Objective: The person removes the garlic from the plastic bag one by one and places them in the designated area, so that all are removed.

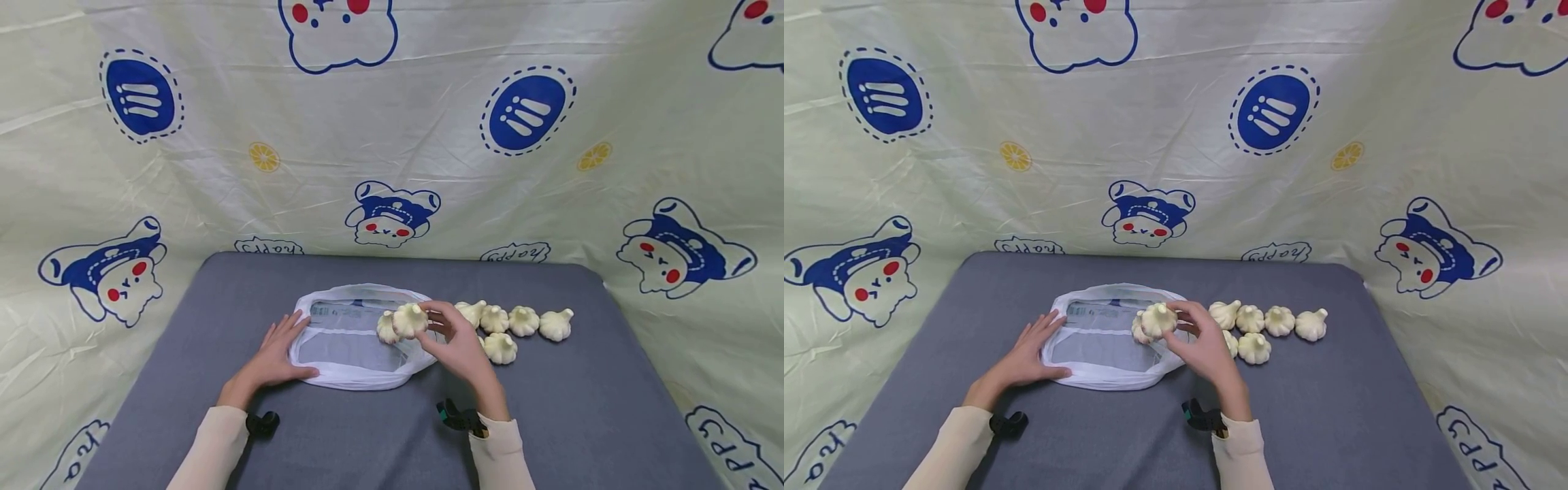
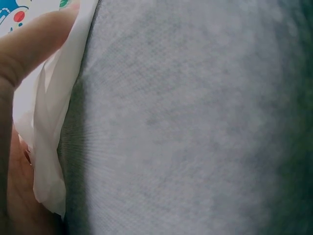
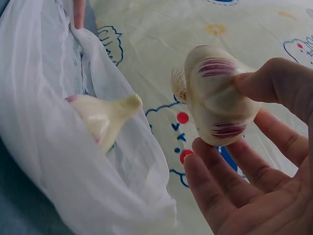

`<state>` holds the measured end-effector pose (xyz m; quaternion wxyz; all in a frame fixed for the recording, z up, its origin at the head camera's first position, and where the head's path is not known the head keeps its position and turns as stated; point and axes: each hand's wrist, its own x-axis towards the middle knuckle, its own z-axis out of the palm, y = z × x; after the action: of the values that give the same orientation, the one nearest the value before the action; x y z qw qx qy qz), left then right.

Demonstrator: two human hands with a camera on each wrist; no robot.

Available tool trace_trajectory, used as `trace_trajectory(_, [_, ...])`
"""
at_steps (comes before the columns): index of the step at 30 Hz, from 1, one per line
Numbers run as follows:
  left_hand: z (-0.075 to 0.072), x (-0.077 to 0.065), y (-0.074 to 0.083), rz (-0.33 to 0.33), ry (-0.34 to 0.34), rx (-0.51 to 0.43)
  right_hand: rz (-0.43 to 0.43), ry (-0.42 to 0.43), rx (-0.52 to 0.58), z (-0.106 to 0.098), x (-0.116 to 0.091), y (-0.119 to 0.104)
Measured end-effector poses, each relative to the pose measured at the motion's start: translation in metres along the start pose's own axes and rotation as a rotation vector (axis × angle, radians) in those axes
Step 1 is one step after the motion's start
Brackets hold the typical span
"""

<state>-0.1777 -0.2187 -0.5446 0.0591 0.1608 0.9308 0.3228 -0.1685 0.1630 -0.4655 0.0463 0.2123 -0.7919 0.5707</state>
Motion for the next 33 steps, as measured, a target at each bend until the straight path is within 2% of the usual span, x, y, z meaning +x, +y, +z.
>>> trace_trajectory(19, [-0.001, 0.001, 0.003, 0.007, 0.008, 0.017, -0.007, 0.221, -0.007, -0.051, -0.043, 0.017])
trace_trajectory(33, [0.002, 0.002, 0.002, -0.016, -0.004, 0.012, 0.059, 0.285, -0.218, -0.102, -0.064, 0.017])
